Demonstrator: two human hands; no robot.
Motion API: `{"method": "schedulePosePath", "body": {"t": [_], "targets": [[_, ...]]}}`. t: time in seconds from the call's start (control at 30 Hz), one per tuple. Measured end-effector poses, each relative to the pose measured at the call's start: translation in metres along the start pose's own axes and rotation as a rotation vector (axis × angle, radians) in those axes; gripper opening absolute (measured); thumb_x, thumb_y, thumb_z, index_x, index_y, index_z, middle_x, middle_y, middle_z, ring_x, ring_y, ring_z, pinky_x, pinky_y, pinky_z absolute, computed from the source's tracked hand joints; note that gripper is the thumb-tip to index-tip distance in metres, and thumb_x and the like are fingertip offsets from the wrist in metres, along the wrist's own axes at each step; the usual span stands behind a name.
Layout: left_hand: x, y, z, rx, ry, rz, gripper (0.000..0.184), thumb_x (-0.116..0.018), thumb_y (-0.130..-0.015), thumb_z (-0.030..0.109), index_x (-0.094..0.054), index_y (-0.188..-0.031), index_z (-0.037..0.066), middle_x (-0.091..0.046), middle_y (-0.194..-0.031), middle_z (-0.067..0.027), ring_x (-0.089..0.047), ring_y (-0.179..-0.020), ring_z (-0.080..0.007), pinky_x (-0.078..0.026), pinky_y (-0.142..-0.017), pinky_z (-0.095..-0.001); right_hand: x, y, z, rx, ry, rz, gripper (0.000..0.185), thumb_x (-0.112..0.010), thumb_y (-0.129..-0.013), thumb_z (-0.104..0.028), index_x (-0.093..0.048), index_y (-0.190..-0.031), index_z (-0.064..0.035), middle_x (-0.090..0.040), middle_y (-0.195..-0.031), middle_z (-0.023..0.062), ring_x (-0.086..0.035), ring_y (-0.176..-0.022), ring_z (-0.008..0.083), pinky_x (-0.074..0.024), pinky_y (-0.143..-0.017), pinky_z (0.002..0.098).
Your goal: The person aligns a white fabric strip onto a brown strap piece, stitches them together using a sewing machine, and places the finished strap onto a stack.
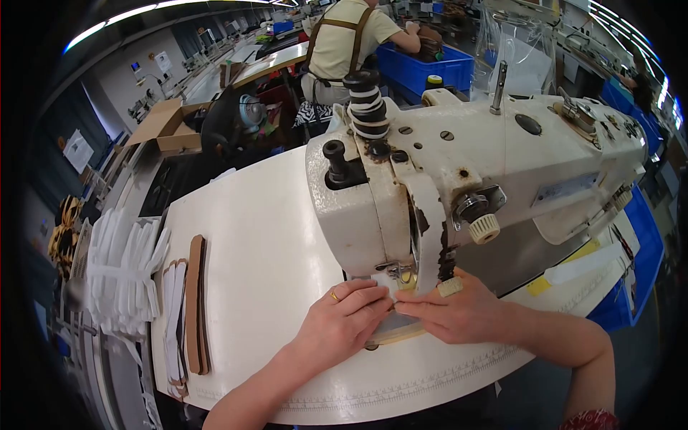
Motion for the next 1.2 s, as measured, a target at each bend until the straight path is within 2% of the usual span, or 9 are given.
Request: {"method": "schedulePosePath", "body": {"t": [0.3, 0.53, 0.67, 0.77, 0.8, 0.9, 0.97, 1.03, 1.2], "targets": [[0.001, -0.009, -0.033, 0.199, 0.111, -0.057, 0.027, -0.075, -0.084, 0.001, -0.076, -0.110, 0.008, -0.071, -0.113, -0.0066, -0.065, -0.102, -0.0288, -0.057, -0.086, -0.0376, -0.001, 0.000, 0.000, 0.013, 0.015, 0.006, 0.042, -0.077, -0.078, -0.015, -0.074, -0.119, -0.0127, -0.075, -0.120, -0.0041, -0.054, -0.082, 0.0236, -0.0476, -0.077, 0.0358], [-0.056, -0.031, -0.140, 0.486, 0.146, 0.261, 0.033, -0.075, -0.081, 0.022, -0.075, -0.111, 0.009, -0.066, -0.110, -0.0142, -0.057, -0.112, -0.0369, -0.046, -0.100, -0.0473, -0.004, 0.001, -0.001, -0.036, 0.028, -0.064, 0.043, -0.078, -0.077, -0.014, -0.073, -0.119, -0.0137, -0.073, -0.122, -0.0050, -0.059, -0.082, 0.0215, -0.0483, -0.075, 0.0361], [-0.069, -0.055, -0.125, 0.480, 0.270, 0.250, 0.030, -0.072, -0.078, 0.010, -0.070, -0.106, 0.000, -0.065, -0.108, -0.0159, -0.057, -0.110, -0.0378, -0.044, -0.101, -0.0465, 0.000, -0.006, -0.005, -0.076, -0.006, -0.044, 0.035, -0.071, -0.075, -0.003, -0.079, -0.107, -0.0139, -0.072, -0.117, -0.0032, -0.068, -0.105, 0.0226, -0.0577, -0.082, 0.0337], [-0.057, -0.071, -0.113, 0.439, 0.061, 0.240, 0.028, -0.065, -0.073, -0.003, -0.064, -0.101, -0.005, -0.064, -0.101, -0.0174, -0.057, -0.103, -0.0410, -0.045, -0.099, -0.0504, -0.002, -0.007, -0.004, -0.121, -0.061, -0.013, 0.037, -0.070, -0.072, 0.001, -0.079, -0.105, -0.0125, -0.073, -0.117, -0.0013, -0.065, -0.103, 0.0266, -0.0562, -0.084, 0.0349], [-0.058, -0.073, -0.129, 0.518, 0.014, 0.202, 0.033, -0.070, -0.077, -0.002, -0.064, -0.109, -0.005, -0.066, -0.101, -0.0174, -0.065, -0.096, -0.0354, -0.053, -0.087, -0.0466, -0.003, -0.007, -0.004, -0.116, -0.077, -0.006, 0.036, -0.070, -0.073, 0.001, -0.079, -0.105, -0.0130, -0.073, -0.117, -0.0011, -0.066, -0.103, 0.0260, -0.0562, -0.085, 0.0362], [-0.008, -0.078, -0.185, 0.886, 0.767, 0.476, 0.037, -0.076, -0.084, 0.002, -0.062, -0.118, -0.004, -0.069, -0.106, -0.0162, -0.071, -0.091, -0.0272, -0.058, -0.075, -0.0408, 0.000, -0.010, -0.001, -0.104, -0.097, 0.003, 0.035, -0.069, -0.074, 0.002, -0.078, -0.105, -0.0136, -0.073, -0.117, 0.0000, -0.068, -0.101, 0.0250, -0.0562, -0.085, 0.0385], [0.058, -0.064, -0.194, 0.885, 1.044, 0.703, 0.044, -0.079, -0.091, 0.010, -0.058, -0.129, 0.000, -0.069, -0.113, -0.0181, -0.072, -0.094, -0.0230, -0.062, -0.076, -0.0369, 0.002, -0.011, -0.003, -0.094, -0.095, 0.003, 0.037, -0.069, -0.073, 0.003, -0.078, -0.105, -0.0127, -0.073, -0.116, 0.0014, -0.068, -0.101, 0.0254, -0.0562, -0.084, 0.0379], [0.127, -0.033, -0.196, 0.879, 1.059, 0.647, 0.067, -0.081, -0.089, 0.008, -0.046, -0.146, -0.001, -0.069, -0.115, -0.0161, -0.071, -0.092, -0.0228, -0.061, -0.075, -0.0359, 0.002, -0.011, -0.002, -0.094, -0.113, 0.008, 0.036, -0.069, -0.072, 0.004, -0.078, -0.104, -0.0115, -0.073, -0.115, 0.0021, -0.067, -0.099, 0.0260, -0.0561, -0.082, 0.0380], [0.248, 0.108, -0.154, 1.145, 0.698, 0.605, 0.080, -0.081, -0.089, 0.006, -0.038, -0.156, 0.000, -0.068, -0.109, -0.0124, -0.069, -0.080, -0.0175, -0.057, -0.068, -0.0307, 0.001, -0.014, -0.004, -0.070, -0.126, 0.073, 0.036, -0.068, -0.070, 0.006, -0.077, -0.101, -0.0091, -0.073, -0.110, 0.0039, -0.064, -0.094, 0.0278, -0.0555, -0.079, 0.0378]]}}
Point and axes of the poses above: each hand's wrist, its own y-axis away from the middle knuckle, its own x-axis out of the back of the hand, z = x × y, the point moved 5 cm from there along -y, towards the middle knuckle
